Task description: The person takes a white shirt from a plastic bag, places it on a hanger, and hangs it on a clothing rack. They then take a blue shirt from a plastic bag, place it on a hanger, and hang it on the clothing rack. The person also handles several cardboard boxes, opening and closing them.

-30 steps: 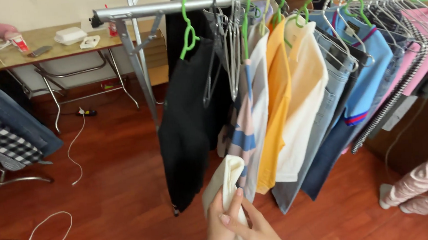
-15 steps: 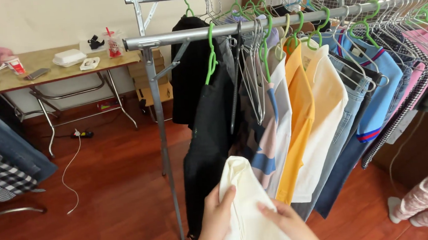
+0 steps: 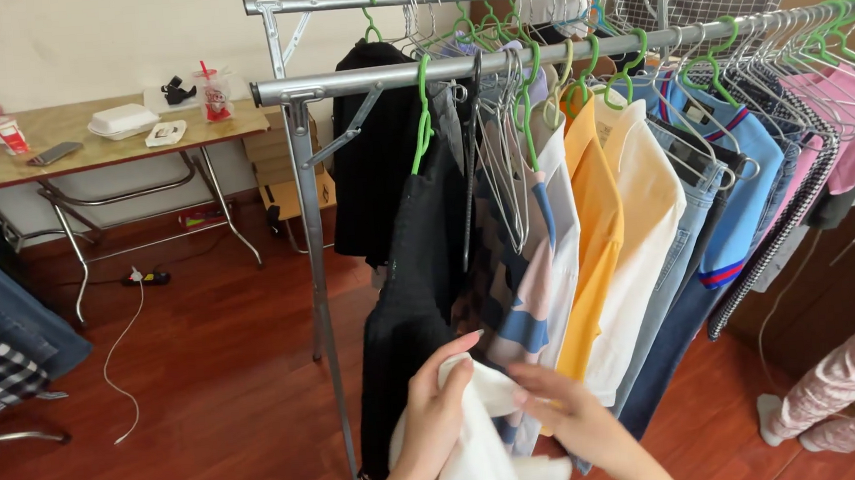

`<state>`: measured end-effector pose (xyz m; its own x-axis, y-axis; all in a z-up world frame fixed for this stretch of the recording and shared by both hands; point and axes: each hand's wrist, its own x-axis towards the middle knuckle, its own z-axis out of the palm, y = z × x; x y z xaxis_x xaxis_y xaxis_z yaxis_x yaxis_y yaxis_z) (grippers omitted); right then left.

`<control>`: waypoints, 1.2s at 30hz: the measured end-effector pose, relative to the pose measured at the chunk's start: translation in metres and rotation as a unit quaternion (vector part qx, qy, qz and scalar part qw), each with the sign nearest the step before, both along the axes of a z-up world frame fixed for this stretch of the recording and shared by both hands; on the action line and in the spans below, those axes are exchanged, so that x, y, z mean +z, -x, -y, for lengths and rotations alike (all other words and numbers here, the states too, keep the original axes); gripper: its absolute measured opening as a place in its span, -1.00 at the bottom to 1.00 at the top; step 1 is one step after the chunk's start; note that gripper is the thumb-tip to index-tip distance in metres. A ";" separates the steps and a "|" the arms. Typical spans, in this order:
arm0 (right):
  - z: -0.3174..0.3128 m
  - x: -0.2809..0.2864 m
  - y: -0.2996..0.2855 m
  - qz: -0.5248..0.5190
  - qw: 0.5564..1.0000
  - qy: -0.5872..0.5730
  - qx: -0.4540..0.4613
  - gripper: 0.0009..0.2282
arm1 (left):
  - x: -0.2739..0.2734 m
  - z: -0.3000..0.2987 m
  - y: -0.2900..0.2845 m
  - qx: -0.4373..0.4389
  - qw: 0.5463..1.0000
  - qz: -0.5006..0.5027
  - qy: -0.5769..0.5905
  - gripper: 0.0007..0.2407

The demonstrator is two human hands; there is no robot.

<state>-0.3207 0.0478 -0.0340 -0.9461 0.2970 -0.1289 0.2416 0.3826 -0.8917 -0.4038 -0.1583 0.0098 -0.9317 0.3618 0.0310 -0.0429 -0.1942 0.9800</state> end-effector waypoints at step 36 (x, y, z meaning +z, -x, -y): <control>-0.043 0.066 -0.023 -0.127 0.968 0.059 -0.207 -0.75 | -0.036 -0.013 0.046 0.077 0.964 0.252 -0.038 -0.36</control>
